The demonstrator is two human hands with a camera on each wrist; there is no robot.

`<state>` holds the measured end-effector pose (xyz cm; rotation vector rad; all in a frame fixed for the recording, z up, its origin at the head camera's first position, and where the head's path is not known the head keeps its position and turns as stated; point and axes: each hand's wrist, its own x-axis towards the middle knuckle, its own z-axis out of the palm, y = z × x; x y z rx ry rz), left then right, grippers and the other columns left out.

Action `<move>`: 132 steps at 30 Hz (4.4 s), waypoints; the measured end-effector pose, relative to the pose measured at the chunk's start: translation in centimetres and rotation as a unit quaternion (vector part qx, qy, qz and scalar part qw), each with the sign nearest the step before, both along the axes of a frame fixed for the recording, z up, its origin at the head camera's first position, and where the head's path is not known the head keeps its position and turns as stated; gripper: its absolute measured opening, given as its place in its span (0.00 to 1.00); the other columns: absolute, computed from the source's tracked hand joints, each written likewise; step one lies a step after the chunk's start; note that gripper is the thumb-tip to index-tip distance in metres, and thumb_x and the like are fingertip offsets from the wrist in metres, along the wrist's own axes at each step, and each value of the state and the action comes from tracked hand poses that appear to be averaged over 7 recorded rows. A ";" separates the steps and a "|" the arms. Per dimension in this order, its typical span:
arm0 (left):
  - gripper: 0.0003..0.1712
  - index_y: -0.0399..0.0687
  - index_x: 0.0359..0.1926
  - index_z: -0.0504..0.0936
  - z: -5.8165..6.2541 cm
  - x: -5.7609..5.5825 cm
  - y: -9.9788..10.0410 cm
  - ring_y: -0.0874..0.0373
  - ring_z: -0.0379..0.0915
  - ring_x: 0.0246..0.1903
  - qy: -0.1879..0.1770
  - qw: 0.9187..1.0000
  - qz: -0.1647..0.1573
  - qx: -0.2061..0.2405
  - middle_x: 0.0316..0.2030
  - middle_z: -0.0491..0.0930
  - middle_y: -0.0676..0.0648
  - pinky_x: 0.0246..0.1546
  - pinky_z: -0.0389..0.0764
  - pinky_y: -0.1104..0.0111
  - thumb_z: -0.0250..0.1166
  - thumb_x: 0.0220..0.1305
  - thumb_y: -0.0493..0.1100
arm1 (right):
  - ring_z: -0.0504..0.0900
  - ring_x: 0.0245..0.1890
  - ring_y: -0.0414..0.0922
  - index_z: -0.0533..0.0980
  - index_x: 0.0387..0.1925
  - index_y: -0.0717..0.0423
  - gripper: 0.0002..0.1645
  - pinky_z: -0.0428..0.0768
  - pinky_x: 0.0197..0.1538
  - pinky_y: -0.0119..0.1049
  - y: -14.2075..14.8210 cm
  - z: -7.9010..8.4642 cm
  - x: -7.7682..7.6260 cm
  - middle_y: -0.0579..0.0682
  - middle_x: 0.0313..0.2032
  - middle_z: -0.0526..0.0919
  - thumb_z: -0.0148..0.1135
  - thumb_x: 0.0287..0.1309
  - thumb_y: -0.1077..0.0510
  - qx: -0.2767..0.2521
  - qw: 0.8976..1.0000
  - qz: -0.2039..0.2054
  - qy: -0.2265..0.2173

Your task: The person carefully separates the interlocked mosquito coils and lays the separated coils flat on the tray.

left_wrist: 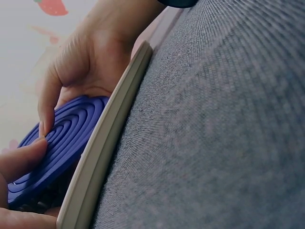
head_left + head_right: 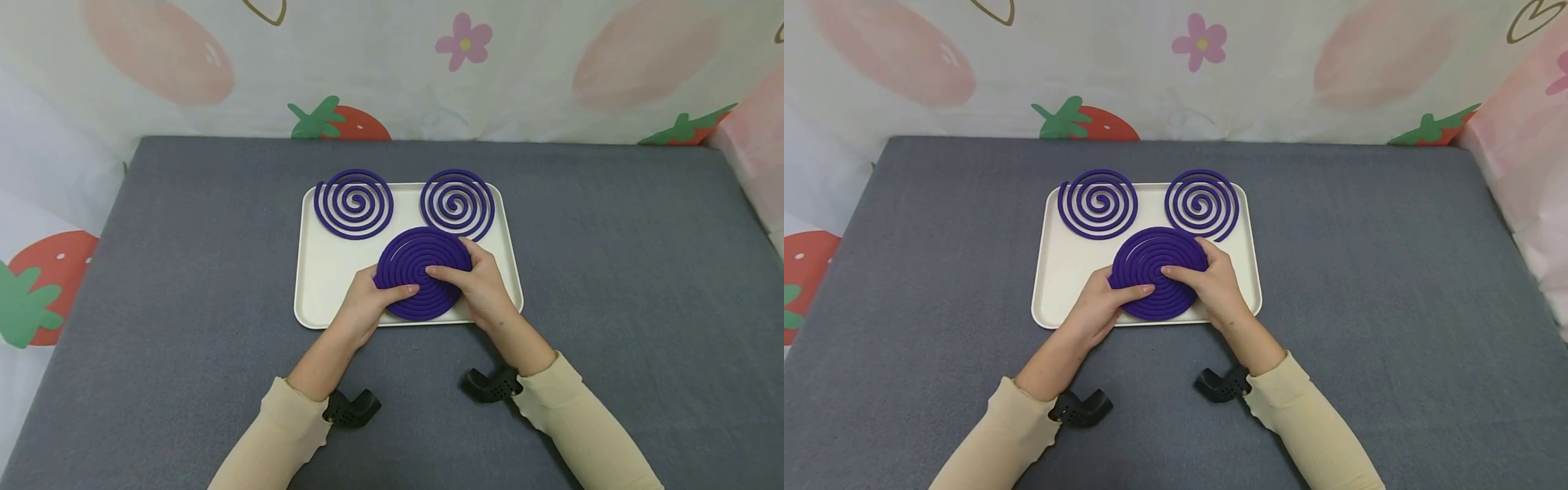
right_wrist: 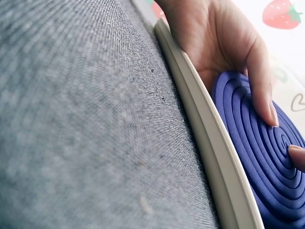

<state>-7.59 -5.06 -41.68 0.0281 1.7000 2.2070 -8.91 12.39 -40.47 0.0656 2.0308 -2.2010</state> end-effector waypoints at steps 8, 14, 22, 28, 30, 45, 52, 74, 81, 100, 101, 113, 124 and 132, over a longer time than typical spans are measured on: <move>0.31 0.27 0.62 0.65 -0.1 0.0 -0.2 0.50 0.72 0.53 0.008 1.000 -0.011 0.004 0.57 0.71 0.33 0.54 0.74 0.66 0.61 0.57 0.26 | 0.78 0.45 0.43 0.69 0.54 0.67 0.29 0.78 0.50 0.33 -0.1 -0.2 -0.1 0.51 0.43 0.80 0.65 0.48 0.73 0.008 1.000 -0.001 -0.002; 0.33 0.31 0.65 0.61 -0.2 0.0 -0.1 0.50 0.69 0.55 0.003 1.000 -0.015 0.027 0.60 0.68 0.35 0.55 0.73 0.66 0.59 0.59 0.27 | 0.78 0.48 0.44 0.69 0.56 0.67 0.30 0.77 0.52 0.34 -0.1 -0.3 -0.2 0.52 0.46 0.79 0.65 0.48 0.73 -0.023 1.000 -0.014 -0.016; 0.29 0.28 0.62 0.64 -0.2 -0.1 -0.1 0.54 0.73 0.50 -0.006 0.999 -0.007 0.033 0.57 0.71 0.33 0.53 0.76 0.66 0.59 0.60 0.27 | 0.77 0.49 0.44 0.68 0.58 0.68 0.32 0.77 0.53 0.35 0.0 -0.1 -0.2 0.54 0.48 0.78 0.64 0.48 0.73 -0.030 0.999 -0.023 -0.008; 0.30 0.29 0.63 0.64 -0.2 -0.2 -0.1 0.51 0.72 0.53 0.004 0.999 -0.011 0.037 0.58 0.70 0.33 0.54 0.75 0.64 0.58 0.60 0.26 | 0.78 0.48 0.44 0.69 0.57 0.68 0.31 0.78 0.52 0.34 -0.1 -0.1 -0.1 0.55 0.47 0.78 0.65 0.48 0.73 -0.018 0.999 -0.028 -0.002; 0.30 0.30 0.64 0.63 -0.2 -0.1 -0.2 0.50 0.71 0.54 0.005 0.999 -0.012 0.037 0.59 0.69 0.33 0.55 0.74 0.64 0.58 0.60 0.26 | 0.78 0.47 0.44 0.69 0.56 0.68 0.31 0.78 0.51 0.34 -0.1 -0.1 -0.1 0.55 0.47 0.78 0.65 0.48 0.73 -0.013 1.000 -0.028 -0.001; 0.29 0.29 0.63 0.63 -0.4 -0.2 -0.2 0.51 0.72 0.52 -0.014 0.999 -0.015 0.041 0.58 0.70 0.33 0.53 0.76 0.63 0.58 0.61 0.28 | 0.77 0.46 0.43 0.68 0.55 0.68 0.29 0.77 0.51 0.33 0.0 -0.3 -0.2 0.50 0.43 0.79 0.63 0.48 0.73 -0.019 1.000 -0.004 -0.008; 0.28 0.27 0.62 0.64 -0.3 -0.2 -0.4 0.53 0.75 0.49 0.000 0.999 -0.024 0.041 0.56 0.71 0.31 0.50 0.78 0.63 0.58 0.60 0.28 | 0.78 0.47 0.43 0.68 0.54 0.68 0.29 0.78 0.50 0.33 0.0 -0.2 -0.1 0.51 0.44 0.79 0.64 0.48 0.73 -0.012 1.000 -0.007 -0.004; 0.29 0.28 0.64 0.61 -0.2 -0.1 -0.4 0.53 0.73 0.51 -0.007 0.998 -0.022 0.056 0.58 0.69 0.32 0.52 0.76 0.65 0.56 0.62 0.28 | 0.77 0.48 0.44 0.69 0.55 0.68 0.28 0.77 0.52 0.34 -0.1 -0.4 -0.1 0.53 0.45 0.79 0.64 0.49 0.72 -0.013 1.000 -0.009 0.004; 0.30 0.30 0.65 0.60 -0.3 -0.2 -0.3 0.53 0.71 0.52 -0.014 0.998 -0.019 0.065 0.59 0.68 0.33 0.54 0.75 0.65 0.56 0.61 0.26 | 0.78 0.46 0.43 0.69 0.54 0.69 0.27 0.77 0.52 0.34 -0.1 -0.4 -0.2 0.49 0.43 0.80 0.62 0.50 0.73 -0.043 0.999 -0.023 -0.005; 0.28 0.31 0.61 0.69 -0.1 0.2 0.1 0.49 0.74 0.51 0.055 0.997 -0.011 -0.055 0.53 0.75 0.34 0.52 0.76 0.64 0.63 0.59 0.30 | 0.80 0.40 0.42 0.71 0.44 0.61 0.23 0.80 0.44 0.32 -0.2 -0.3 -0.3 0.48 0.38 0.80 0.68 0.44 0.74 0.018 0.998 -0.056 0.005; 0.28 0.31 0.60 0.69 0.0 0.2 0.1 0.50 0.74 0.51 0.053 0.997 -0.009 -0.056 0.53 0.76 0.34 0.52 0.76 0.64 0.63 0.59 0.30 | 0.80 0.41 0.42 0.71 0.44 0.61 0.24 0.80 0.44 0.32 -0.2 -0.3 -0.3 0.49 0.38 0.80 0.68 0.44 0.74 0.018 0.998 -0.057 0.005; 0.26 0.27 0.61 0.66 -0.1 -0.2 0.0 0.57 0.76 0.45 -0.010 0.999 0.037 0.035 0.54 0.73 0.32 0.49 0.78 0.67 0.57 0.61 0.26 | 0.80 0.41 0.41 0.71 0.49 0.67 0.19 0.80 0.45 0.32 -0.2 -0.4 -0.3 0.48 0.39 0.82 0.61 0.53 0.72 -0.071 0.996 -0.045 -0.002; 0.24 0.27 0.63 0.63 -0.3 -0.2 0.0 0.58 0.79 0.43 -0.011 0.995 0.036 0.096 0.55 0.72 0.29 0.46 0.80 0.64 0.51 0.65 0.25 | 0.82 0.27 0.38 0.76 0.40 0.58 0.10 0.80 0.26 0.27 0.0 -0.1 -0.2 0.47 0.30 0.83 0.48 0.65 0.70 -0.202 0.978 -0.058 -0.022; 0.22 0.24 0.61 0.64 0.0 -0.2 -0.4 0.58 0.80 0.41 -0.001 0.996 0.040 0.085 0.53 0.72 0.27 0.44 0.80 0.63 0.50 0.66 0.24 | 0.77 0.22 0.35 0.80 0.26 0.51 0.17 0.74 0.24 0.24 0.1 0.2 -0.7 0.43 0.24 0.80 0.50 0.65 0.68 -0.176 0.978 -0.111 -0.010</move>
